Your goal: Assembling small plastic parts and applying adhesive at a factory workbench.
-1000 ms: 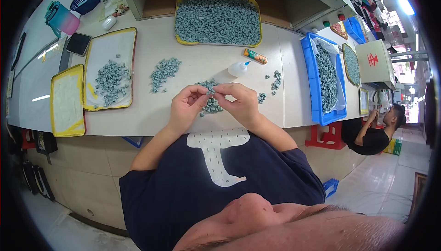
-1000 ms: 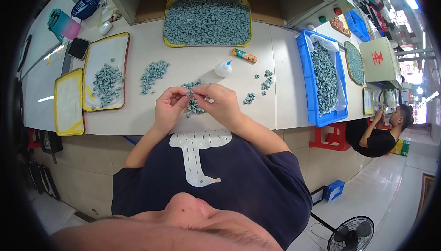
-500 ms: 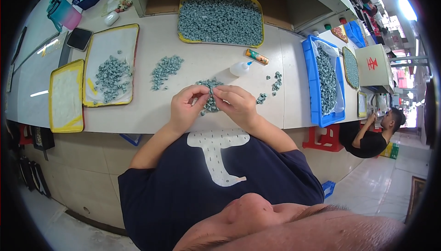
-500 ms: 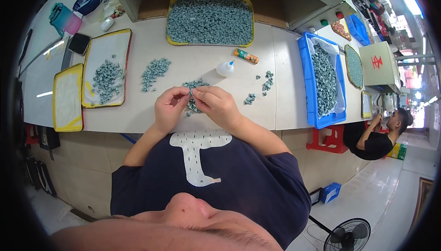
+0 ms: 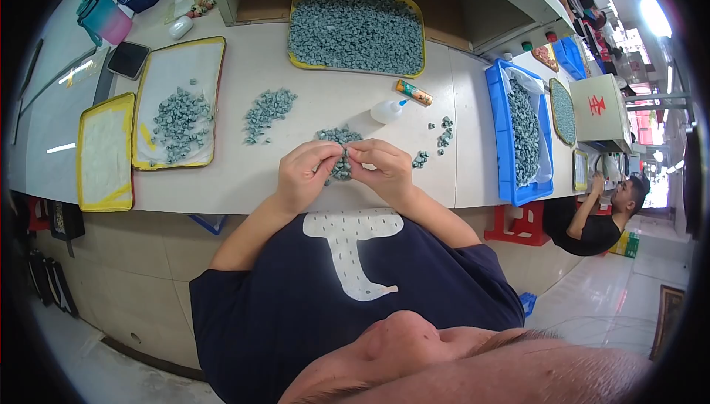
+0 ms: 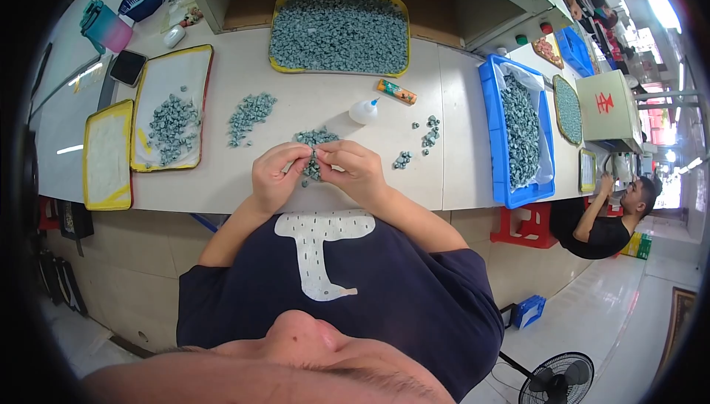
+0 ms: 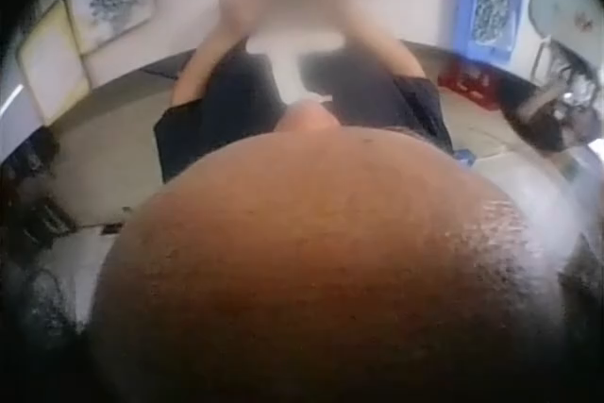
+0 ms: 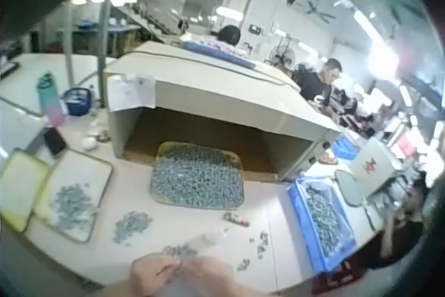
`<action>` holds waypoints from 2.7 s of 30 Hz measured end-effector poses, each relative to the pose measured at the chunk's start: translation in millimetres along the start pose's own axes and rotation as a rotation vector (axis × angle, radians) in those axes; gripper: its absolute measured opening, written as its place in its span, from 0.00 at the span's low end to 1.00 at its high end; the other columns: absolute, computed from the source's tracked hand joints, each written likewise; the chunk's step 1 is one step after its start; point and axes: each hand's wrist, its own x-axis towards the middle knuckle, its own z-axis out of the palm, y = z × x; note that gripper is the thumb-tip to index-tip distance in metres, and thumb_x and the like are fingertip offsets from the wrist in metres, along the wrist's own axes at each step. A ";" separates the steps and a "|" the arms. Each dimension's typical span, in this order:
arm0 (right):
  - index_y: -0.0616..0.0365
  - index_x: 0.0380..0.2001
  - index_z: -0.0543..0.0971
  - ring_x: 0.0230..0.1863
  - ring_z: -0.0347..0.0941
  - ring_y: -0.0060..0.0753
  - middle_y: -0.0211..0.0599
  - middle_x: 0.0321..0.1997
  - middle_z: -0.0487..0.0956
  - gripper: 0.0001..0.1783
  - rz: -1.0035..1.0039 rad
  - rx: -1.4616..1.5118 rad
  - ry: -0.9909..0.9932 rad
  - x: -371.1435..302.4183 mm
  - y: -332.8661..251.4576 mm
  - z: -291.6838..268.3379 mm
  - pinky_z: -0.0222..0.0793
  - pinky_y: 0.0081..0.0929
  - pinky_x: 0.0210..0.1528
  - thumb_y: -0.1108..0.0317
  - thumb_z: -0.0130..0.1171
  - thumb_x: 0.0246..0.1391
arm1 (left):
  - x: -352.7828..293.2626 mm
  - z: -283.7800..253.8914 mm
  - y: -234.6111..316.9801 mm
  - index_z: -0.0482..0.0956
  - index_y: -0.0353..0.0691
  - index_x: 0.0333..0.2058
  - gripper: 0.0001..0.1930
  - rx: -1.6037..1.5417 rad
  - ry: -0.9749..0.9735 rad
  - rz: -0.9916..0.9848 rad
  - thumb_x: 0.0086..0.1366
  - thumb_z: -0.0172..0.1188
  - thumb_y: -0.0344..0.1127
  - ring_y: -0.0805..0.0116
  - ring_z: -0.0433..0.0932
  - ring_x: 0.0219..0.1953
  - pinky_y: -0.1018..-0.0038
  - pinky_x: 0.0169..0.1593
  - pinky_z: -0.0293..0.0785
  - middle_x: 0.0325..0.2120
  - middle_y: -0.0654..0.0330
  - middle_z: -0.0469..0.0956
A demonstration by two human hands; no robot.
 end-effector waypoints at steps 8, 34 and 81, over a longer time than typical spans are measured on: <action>0.62 0.28 0.81 0.32 0.79 0.28 0.38 0.34 0.82 0.12 0.085 0.013 0.040 -4.7 -6.7 -6.3 0.74 0.19 0.29 0.84 0.66 0.37 | 0.4 5.2 6.7 0.78 0.33 0.35 0.09 -0.056 -0.017 0.014 0.54 0.61 0.16 0.65 0.80 0.32 0.75 0.35 0.77 0.32 0.54 0.80; 0.63 0.33 0.81 0.26 0.74 0.23 0.33 0.26 0.79 0.07 0.421 -0.128 0.096 -21.5 31.2 -44.8 0.68 0.17 0.27 0.79 0.62 0.47 | 6.9 -15.5 4.8 0.79 0.33 0.35 0.07 0.362 -0.058 -0.043 0.55 0.61 0.24 0.54 0.78 0.34 0.66 0.39 0.74 0.32 0.52 0.79; 0.60 0.46 0.75 0.37 0.77 0.43 0.44 0.38 0.79 0.23 0.226 -0.305 -0.199 -6.4 -25.6 -63.0 0.72 0.31 0.38 0.65 0.68 0.47 | 10.0 9.7 -0.3 0.70 0.41 0.46 0.11 -1.756 0.064 -0.959 0.65 0.52 0.23 0.70 0.67 0.36 0.77 0.41 0.69 0.35 0.59 0.69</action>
